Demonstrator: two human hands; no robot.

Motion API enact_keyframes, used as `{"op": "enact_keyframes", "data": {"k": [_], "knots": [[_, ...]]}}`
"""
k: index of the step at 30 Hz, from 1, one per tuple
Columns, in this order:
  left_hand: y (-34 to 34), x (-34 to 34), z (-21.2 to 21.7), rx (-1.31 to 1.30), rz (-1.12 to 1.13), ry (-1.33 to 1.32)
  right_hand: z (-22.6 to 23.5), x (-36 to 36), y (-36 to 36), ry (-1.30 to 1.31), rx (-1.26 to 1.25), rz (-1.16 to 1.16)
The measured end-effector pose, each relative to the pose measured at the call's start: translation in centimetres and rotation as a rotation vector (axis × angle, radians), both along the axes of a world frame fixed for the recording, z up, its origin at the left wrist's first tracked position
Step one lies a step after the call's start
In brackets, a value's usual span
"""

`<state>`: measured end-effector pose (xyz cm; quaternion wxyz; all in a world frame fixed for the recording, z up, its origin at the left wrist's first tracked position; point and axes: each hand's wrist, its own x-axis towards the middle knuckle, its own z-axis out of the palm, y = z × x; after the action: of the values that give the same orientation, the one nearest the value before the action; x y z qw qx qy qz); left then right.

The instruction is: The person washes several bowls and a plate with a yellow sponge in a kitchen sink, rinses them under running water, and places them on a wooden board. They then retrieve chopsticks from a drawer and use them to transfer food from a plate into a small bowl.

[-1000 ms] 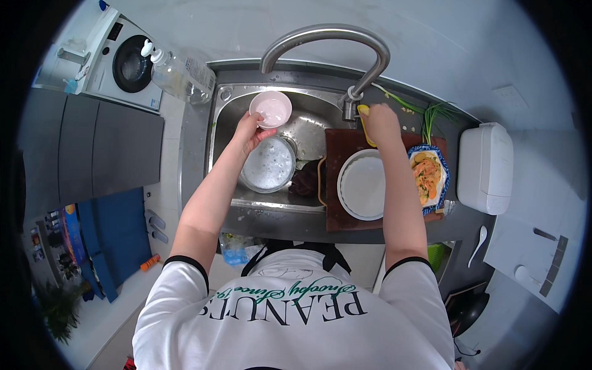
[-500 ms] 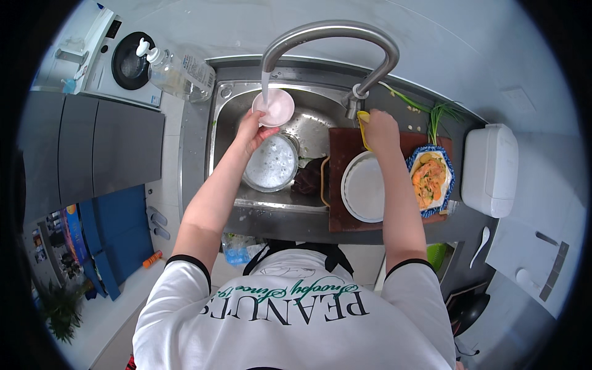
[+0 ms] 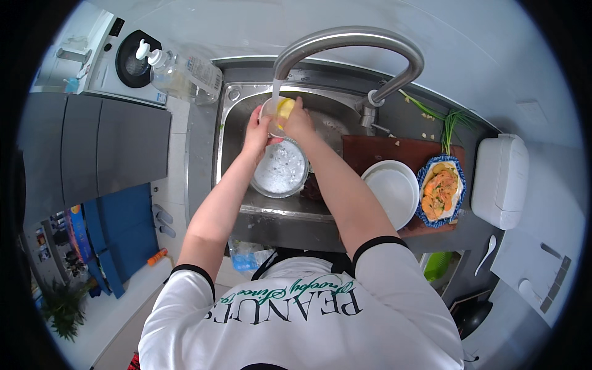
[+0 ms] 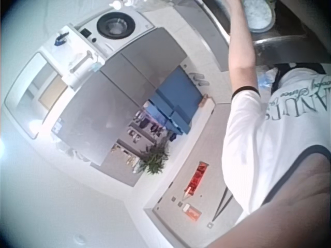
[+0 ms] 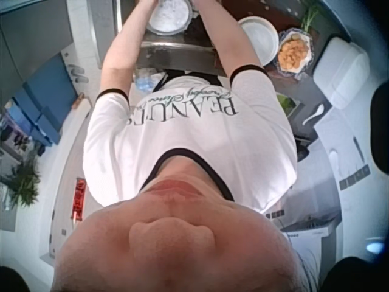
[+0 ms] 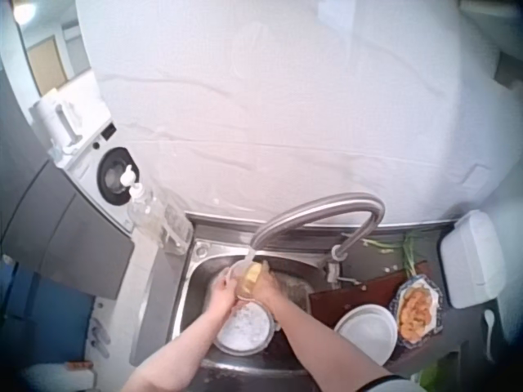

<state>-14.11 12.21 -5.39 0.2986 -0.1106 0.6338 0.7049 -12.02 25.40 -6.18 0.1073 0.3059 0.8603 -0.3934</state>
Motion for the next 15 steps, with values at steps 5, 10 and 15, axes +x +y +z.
{"op": "enact_keyframes", "data": {"k": [5,10,15], "knots": [[-0.4,-0.8,-1.4,-0.393,-0.104,0.157,-3.1,0.1,-1.4,-0.183,-0.322,-0.254],[-2.2,-4.5,-2.6,-0.32,-0.454,0.126,-5.7,0.9,1.1,-0.007,-0.099,0.13],[-1.9,-5.5,-2.7,-0.119,-0.421,-0.131,-8.2,-0.1,1.8,-0.053,-0.02,0.058]]}}
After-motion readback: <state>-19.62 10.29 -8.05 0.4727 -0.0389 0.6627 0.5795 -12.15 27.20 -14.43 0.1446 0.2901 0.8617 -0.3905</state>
